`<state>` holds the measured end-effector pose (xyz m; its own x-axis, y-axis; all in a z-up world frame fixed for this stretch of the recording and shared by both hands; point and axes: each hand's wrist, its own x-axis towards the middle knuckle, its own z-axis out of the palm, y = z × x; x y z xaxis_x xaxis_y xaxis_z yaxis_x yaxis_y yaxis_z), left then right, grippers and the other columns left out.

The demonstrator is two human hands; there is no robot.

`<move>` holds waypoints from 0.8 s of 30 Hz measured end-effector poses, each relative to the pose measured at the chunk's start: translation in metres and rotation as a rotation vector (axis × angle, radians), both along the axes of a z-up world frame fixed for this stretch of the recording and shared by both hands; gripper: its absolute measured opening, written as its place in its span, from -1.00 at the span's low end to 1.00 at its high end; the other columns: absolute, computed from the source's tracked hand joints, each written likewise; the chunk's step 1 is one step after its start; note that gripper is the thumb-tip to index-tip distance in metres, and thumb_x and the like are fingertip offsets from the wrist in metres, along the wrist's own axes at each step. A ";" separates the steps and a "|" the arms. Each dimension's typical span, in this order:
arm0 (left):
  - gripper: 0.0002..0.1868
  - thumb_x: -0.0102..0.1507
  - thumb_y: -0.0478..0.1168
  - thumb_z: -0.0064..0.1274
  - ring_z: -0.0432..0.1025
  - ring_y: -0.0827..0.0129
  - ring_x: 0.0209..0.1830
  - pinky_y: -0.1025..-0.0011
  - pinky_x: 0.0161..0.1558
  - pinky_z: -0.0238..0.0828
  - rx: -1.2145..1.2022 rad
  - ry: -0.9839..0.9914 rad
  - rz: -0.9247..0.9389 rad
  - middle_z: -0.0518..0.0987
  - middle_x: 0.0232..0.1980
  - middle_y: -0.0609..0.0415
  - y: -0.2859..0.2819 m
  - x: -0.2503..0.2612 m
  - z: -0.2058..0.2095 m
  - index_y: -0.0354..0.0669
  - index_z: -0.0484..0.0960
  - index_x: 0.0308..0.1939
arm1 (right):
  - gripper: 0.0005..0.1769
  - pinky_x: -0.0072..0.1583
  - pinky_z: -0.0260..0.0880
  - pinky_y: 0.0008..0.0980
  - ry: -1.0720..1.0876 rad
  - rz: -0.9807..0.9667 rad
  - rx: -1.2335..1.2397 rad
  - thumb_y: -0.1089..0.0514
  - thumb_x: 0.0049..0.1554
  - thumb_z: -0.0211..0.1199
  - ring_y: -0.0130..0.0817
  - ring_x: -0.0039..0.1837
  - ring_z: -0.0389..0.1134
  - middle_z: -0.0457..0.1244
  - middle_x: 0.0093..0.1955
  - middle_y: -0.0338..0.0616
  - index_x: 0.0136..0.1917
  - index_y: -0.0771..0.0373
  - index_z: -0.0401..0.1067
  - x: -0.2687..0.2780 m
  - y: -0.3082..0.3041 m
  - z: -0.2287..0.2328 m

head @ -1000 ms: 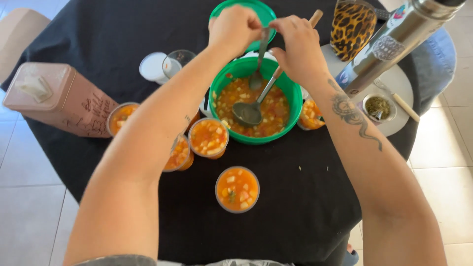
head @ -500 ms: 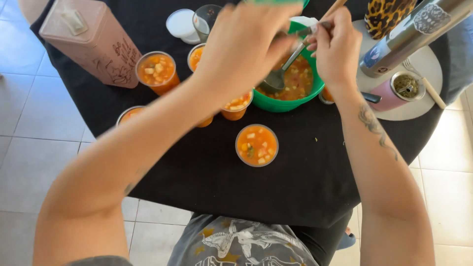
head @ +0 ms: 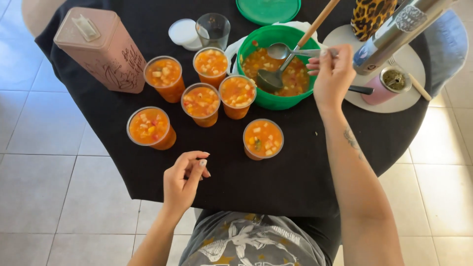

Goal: Filling small plastic cups with fruit salad using a ladle and then securing lids on top of them.

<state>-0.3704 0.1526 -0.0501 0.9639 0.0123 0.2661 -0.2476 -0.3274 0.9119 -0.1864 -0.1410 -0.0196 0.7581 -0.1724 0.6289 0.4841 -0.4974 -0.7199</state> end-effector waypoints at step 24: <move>-0.83 0.29 -0.19 -0.17 0.31 0.64 -0.69 0.69 -0.62 0.15 0.045 -0.073 -0.007 0.47 -0.63 0.24 0.003 0.007 -0.034 -0.14 0.53 -0.23 | -0.80 -0.15 0.43 -0.37 0.090 0.009 0.048 0.27 0.26 -0.09 -0.13 -0.24 0.34 0.23 -0.28 0.19 -0.03 0.53 0.21 -0.212 0.001 0.014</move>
